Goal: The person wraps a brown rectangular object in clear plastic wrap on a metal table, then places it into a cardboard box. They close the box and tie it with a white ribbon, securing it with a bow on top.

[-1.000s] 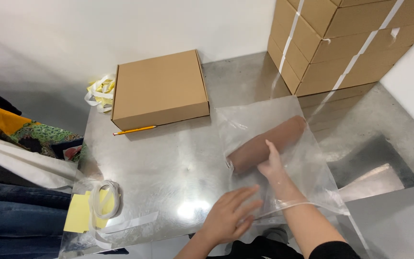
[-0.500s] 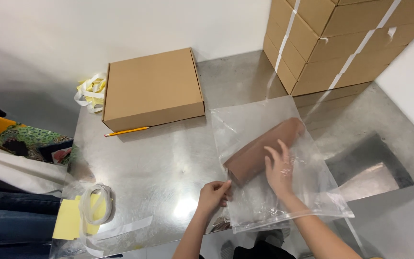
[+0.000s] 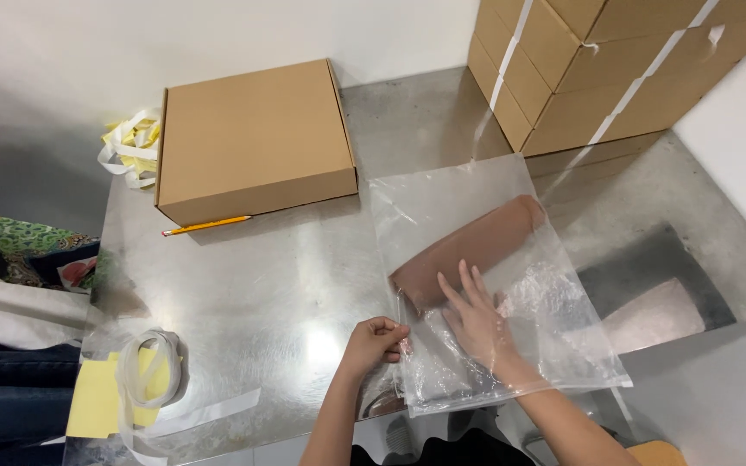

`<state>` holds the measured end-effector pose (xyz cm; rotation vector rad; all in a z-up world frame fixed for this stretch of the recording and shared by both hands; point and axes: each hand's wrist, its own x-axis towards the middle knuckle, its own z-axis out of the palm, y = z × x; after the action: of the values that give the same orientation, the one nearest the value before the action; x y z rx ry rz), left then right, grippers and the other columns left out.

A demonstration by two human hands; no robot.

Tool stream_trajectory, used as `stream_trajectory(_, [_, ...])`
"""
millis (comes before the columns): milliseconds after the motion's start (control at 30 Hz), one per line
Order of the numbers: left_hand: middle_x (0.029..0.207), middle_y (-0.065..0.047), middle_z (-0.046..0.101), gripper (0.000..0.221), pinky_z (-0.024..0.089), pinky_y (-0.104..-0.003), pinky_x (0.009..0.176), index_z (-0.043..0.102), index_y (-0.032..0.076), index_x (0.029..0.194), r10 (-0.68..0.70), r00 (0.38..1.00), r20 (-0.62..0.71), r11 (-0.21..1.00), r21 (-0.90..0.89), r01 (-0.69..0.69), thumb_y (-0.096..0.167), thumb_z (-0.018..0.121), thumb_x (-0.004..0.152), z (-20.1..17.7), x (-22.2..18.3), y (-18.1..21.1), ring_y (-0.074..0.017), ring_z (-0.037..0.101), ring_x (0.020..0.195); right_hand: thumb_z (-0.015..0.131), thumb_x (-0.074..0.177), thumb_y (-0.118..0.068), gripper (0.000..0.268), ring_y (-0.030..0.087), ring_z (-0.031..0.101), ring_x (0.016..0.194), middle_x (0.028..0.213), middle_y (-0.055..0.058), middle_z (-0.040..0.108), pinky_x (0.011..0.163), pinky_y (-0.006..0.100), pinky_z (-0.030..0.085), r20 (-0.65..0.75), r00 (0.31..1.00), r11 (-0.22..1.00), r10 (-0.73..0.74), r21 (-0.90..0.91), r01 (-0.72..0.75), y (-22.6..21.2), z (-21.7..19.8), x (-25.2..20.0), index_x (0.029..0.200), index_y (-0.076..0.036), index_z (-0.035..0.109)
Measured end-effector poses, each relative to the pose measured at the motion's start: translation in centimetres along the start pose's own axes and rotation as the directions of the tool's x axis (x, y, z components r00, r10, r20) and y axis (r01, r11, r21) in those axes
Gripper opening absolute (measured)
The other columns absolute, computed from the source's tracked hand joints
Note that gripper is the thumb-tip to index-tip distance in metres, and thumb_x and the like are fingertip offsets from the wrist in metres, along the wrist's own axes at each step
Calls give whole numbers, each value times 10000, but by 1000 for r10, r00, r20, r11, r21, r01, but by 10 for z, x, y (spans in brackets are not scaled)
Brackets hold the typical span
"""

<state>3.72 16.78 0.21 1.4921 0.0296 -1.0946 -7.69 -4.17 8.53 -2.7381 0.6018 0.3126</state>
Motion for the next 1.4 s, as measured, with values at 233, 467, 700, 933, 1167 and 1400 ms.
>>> stream_trajectory(233, [855,-109,753,284,704,-265,605,710,-13,1033,8,1000,4,1000,-30,-8,173,886,911,4,5,-7,-161,772,666,421,1101,-364,695,259,61,1664,1825,-2,-66,1251,703,189,38,999,996,36,-85,-33,-25,-27,49,1698,-507,94])
stream_trajectory(467, [902,-163,789,370,694,-300,640,749,-13,1060,26,1000,-18,999,-23,-26,300,883,915,11,0,62,-202,791,718,390,1114,-366,683,240,80,1660,1824,15,-65,1269,682,166,69,996,994,56,-98,-49,-28,-30,88,1702,-486,63])
stream_trajectory(700, [788,-175,774,236,671,-290,533,720,-7,908,77,993,-94,997,-20,-79,144,898,874,14,50,30,-197,777,628,383,1117,-236,710,255,132,1652,1825,36,-54,1267,671,192,56,998,994,33,-110,-26,-28,-42,123,1713,-455,65])
stream_trajectory(933, [981,-161,851,342,593,-221,518,598,85,703,-3,999,-35,993,-121,-1,131,876,896,10,27,61,-144,728,618,332,1109,-298,651,173,27,1670,1816,-67,-117,1282,605,125,41,997,995,72,-67,-69,-25,-27,191,1678,-508,94])
stream_trajectory(1167, [700,-139,768,308,566,-240,504,619,68,750,11,996,-88,998,-61,-16,131,866,922,15,31,62,-137,688,584,404,1043,-249,765,184,63,1667,1804,-74,-137,1267,645,102,-116,990,996,-79,-51,74,-1,-9,212,1698,-454,66])
stream_trajectory(1400, [782,-107,799,316,574,-248,516,586,99,755,43,978,-206,998,47,-34,141,848,927,23,23,67,-202,822,675,487,1052,-476,588,243,304,1612,1709,49,414,1228,591,282,-516,856,995,-5,-84,-45,49,23,142,1593,-247,506])
